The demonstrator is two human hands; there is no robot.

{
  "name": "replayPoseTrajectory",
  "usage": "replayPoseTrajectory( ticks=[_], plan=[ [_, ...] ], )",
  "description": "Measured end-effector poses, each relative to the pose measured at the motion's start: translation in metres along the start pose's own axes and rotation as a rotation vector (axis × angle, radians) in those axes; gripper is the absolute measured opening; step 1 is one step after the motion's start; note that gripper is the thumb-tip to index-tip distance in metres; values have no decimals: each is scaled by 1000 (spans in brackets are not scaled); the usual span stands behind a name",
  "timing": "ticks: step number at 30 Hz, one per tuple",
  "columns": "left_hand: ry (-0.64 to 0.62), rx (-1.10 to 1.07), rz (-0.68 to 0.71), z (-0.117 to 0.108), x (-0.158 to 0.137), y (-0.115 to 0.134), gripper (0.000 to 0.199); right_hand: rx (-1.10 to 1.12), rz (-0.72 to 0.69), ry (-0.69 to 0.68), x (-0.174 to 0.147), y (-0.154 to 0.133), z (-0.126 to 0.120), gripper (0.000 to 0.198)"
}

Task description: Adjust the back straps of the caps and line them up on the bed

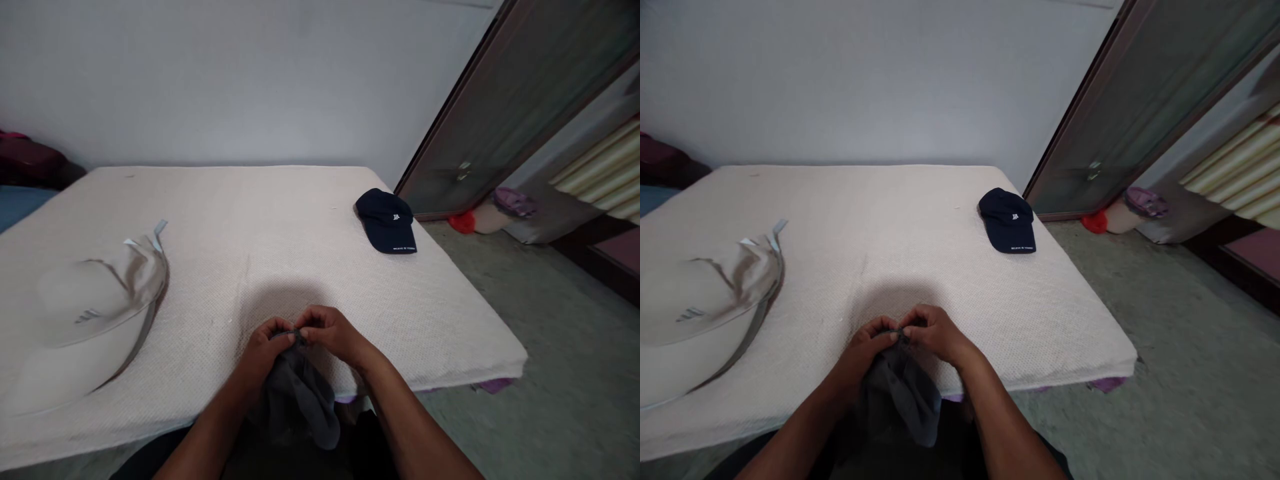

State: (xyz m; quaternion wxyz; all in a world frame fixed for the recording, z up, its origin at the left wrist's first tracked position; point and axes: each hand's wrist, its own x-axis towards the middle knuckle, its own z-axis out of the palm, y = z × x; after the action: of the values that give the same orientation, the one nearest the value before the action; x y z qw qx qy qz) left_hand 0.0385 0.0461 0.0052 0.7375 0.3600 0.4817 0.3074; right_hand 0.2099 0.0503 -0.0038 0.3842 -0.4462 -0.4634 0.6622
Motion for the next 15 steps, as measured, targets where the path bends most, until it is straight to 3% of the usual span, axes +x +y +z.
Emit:
replayPoseTrajectory(
  ticks=[7,15],
  plan=[
    [-19,-110,-10,2,-3,4,20,-42,-50,-31,-4,-5,-1,16],
    [8,-21,74,1,-3,3,20,-99,-61,-59,-7,-7,-4,20]
  ],
)
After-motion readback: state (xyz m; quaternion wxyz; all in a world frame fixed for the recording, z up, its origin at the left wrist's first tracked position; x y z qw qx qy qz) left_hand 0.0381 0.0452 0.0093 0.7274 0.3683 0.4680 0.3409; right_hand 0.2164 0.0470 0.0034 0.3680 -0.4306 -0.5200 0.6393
